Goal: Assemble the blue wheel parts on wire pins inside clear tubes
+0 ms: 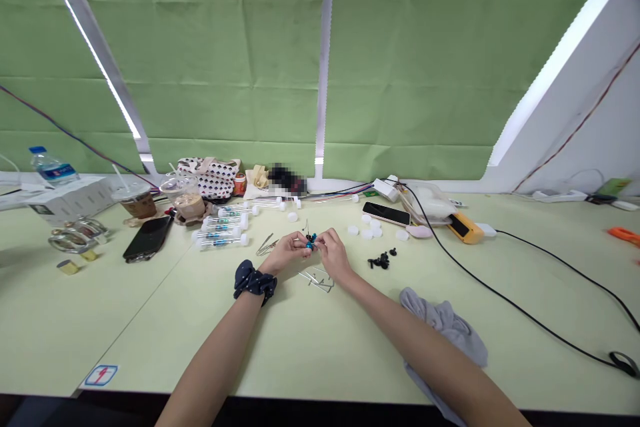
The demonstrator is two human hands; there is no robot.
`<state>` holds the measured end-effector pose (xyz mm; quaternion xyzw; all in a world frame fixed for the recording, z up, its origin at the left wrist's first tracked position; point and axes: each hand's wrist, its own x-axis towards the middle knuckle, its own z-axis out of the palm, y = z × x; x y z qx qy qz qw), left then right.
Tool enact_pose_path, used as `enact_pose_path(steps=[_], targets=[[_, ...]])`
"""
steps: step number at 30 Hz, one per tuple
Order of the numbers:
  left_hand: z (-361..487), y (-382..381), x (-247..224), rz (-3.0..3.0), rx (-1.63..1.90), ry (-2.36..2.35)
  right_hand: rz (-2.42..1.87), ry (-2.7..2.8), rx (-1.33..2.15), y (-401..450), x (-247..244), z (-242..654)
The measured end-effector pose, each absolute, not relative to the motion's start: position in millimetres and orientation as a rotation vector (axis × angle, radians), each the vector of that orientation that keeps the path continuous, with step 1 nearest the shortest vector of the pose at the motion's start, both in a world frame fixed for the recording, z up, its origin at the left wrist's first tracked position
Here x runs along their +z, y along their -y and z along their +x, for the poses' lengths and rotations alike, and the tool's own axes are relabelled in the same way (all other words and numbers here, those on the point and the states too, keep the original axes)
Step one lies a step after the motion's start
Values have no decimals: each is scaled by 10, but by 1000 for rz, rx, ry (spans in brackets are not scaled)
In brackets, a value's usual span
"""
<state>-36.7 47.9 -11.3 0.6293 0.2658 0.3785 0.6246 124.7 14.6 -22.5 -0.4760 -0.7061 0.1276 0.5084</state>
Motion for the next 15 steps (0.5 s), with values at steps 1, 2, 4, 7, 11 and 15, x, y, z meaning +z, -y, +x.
enact_pose_path(steps=[1,2,4,7,11,15], targets=[[-365,-479,-114,1447,876,-610,-1156,1697,296,-148,-232,1245],[-363,-480,-115,1449,883,-608,-1161,1696,284,-149,-237,1244],[-363,-485,-117,1450,886,-600,-1161,1697,261,-153,-242,1245],[-367,-496,-119,1450,882,-587,-1147,1707,240,-159,-245,1247],[-374,-511,-141,1455,892,-573,-1158,1722,223,-167,-258,1251],[-371,-518,-166,1454,898,-578,-1209,1736,177,-173,-269,1260]])
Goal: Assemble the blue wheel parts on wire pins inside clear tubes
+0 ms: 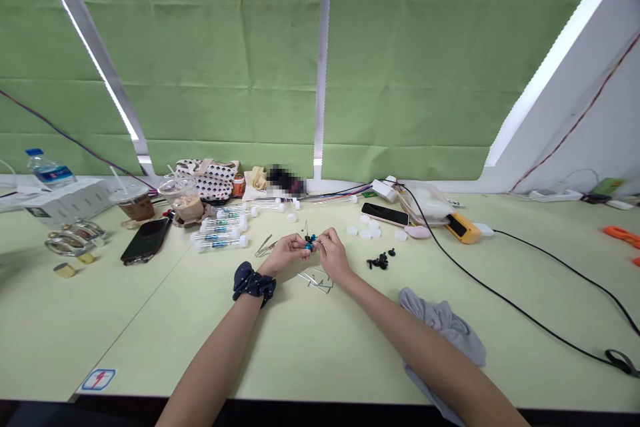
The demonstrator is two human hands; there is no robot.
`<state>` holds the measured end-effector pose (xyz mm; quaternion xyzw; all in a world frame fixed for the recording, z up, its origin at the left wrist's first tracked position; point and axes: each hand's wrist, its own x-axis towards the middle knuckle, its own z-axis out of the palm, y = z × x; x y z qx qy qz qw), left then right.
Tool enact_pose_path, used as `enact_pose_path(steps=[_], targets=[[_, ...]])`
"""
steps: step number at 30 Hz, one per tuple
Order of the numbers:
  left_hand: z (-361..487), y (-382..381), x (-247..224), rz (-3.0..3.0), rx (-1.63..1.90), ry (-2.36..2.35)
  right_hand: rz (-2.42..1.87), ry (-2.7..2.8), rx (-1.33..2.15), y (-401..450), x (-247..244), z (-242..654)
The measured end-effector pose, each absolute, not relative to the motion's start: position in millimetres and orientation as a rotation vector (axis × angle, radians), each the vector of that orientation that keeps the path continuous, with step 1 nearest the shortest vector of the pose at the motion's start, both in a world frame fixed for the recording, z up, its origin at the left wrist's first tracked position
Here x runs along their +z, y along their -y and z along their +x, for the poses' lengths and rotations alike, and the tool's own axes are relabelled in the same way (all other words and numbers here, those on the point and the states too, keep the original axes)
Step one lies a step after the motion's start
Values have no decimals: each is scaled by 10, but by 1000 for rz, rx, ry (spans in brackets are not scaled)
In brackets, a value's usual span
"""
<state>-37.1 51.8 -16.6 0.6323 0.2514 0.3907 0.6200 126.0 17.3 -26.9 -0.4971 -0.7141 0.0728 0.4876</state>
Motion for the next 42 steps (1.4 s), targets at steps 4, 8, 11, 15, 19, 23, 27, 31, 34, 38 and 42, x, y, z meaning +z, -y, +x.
enact_pose_path(steps=[4,8,11,15,19,23,27,31,34,38,42], targets=[[-362,-513,-162,1453,886,-585,-1246,1747,144,-189,-289,1260],[-360,-506,-152,1450,873,-611,-1237,1742,177,-217,-333,1249],[-362,-507,-159,1456,875,-612,-1208,1739,239,-228,-345,1245],[-367,-519,-179,1471,891,-583,-1210,1769,294,-221,-309,1266],[-374,-529,-182,1467,921,-602,-1169,1809,276,-231,-281,1311],[-378,-522,-165,1468,921,-633,-1128,1829,266,-246,-287,1333],[-374,-505,-154,1471,890,-630,-1201,1787,223,-219,-279,1314],[-368,-496,-155,1469,885,-628,-1265,1749,169,-185,-267,1281],[-366,-497,-160,1474,887,-611,-1253,1724,183,-188,-280,1260],[-367,-507,-178,1477,885,-612,-1193,1724,245,-205,-290,1255],[-369,-525,-199,1474,896,-629,-1142,1793,300,-199,-281,1269]])
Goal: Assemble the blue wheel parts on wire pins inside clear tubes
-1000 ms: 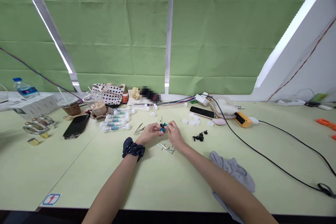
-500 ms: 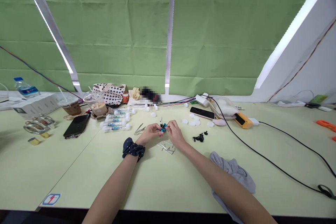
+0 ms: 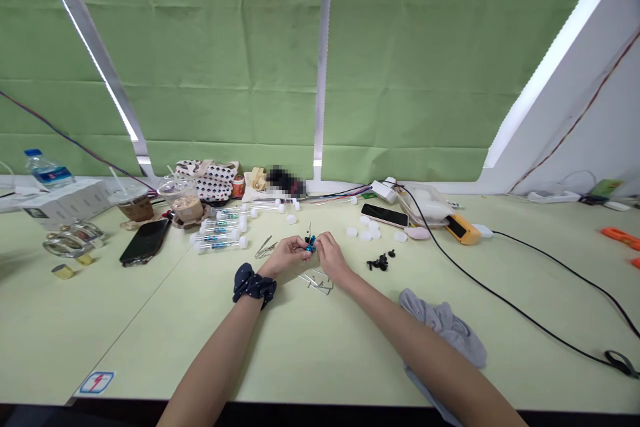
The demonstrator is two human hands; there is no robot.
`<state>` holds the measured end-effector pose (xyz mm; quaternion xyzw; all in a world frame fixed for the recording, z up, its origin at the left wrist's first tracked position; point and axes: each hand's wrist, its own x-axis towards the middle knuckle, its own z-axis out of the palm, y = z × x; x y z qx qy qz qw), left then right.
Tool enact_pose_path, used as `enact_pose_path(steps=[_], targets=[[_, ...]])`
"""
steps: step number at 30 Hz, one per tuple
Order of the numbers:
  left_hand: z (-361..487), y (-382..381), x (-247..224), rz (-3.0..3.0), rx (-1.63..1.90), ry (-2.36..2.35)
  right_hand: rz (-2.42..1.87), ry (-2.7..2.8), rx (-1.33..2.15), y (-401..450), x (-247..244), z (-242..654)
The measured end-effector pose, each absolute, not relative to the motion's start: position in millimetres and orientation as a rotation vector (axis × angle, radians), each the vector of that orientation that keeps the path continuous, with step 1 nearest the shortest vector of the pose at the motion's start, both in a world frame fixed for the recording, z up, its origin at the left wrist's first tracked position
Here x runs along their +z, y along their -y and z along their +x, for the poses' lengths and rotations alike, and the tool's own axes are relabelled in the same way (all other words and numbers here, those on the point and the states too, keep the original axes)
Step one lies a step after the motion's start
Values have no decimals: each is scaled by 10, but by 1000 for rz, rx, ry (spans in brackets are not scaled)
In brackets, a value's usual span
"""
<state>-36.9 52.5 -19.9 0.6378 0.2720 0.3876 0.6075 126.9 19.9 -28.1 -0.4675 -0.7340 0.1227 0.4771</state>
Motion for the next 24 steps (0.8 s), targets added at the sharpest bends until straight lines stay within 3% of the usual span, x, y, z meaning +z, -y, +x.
enact_pose_path(steps=[24], targets=[[-375,-505,-175,1473,888,-627,-1077,1803,393,-182,-305,1263]])
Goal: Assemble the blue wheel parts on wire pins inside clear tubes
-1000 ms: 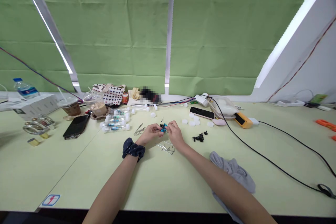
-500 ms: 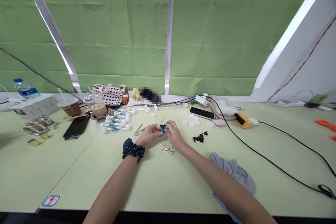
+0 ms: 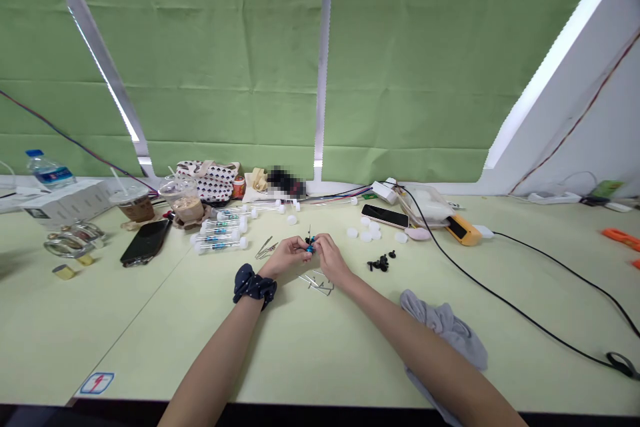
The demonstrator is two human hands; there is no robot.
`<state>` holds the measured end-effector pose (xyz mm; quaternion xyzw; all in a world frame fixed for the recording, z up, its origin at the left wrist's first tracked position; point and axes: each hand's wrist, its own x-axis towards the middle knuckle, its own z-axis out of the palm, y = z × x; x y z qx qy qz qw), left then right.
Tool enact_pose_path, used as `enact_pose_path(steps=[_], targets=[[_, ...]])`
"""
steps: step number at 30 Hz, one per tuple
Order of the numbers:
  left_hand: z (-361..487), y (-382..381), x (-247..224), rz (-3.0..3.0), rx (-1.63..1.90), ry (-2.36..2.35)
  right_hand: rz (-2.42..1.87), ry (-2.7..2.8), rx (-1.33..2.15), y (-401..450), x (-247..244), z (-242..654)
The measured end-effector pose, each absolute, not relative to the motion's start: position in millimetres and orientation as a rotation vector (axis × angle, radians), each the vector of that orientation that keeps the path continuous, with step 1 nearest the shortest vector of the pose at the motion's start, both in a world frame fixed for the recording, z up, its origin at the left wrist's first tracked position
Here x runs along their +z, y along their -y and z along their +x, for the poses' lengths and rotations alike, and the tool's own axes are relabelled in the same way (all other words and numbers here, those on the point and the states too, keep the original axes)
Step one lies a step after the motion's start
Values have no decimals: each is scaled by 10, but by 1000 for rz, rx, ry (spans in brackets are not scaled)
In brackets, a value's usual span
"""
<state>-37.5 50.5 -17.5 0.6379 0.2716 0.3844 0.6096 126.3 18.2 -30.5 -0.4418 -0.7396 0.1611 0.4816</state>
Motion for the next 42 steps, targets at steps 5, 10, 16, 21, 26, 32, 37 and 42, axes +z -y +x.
enact_pose_path(steps=[5,10,16,21,26,32,37,42], targets=[[-380,-514,-188,1473,894,-621,-1043,1824,426,-186,-313,1281],[-384,-510,-193,1439,880,-626,-1099,1823,357,-201,-318,1293],[-376,-512,-182,1442,887,-641,-1212,1817,252,-167,-280,1302],[-374,-508,-163,1463,932,-658,-1284,1769,291,-187,-302,1318],[-392,-518,-164,1512,929,-673,-1275,1711,412,-223,-352,1342],[-417,-550,-154,1574,958,-721,-1216,1644,658,-216,-372,1346],[-425,-555,-166,1610,964,-707,-1213,1568,932,-258,-357,1358],[-421,-550,-168,1650,941,-666,-1184,1425,1227,-283,-343,1374]])
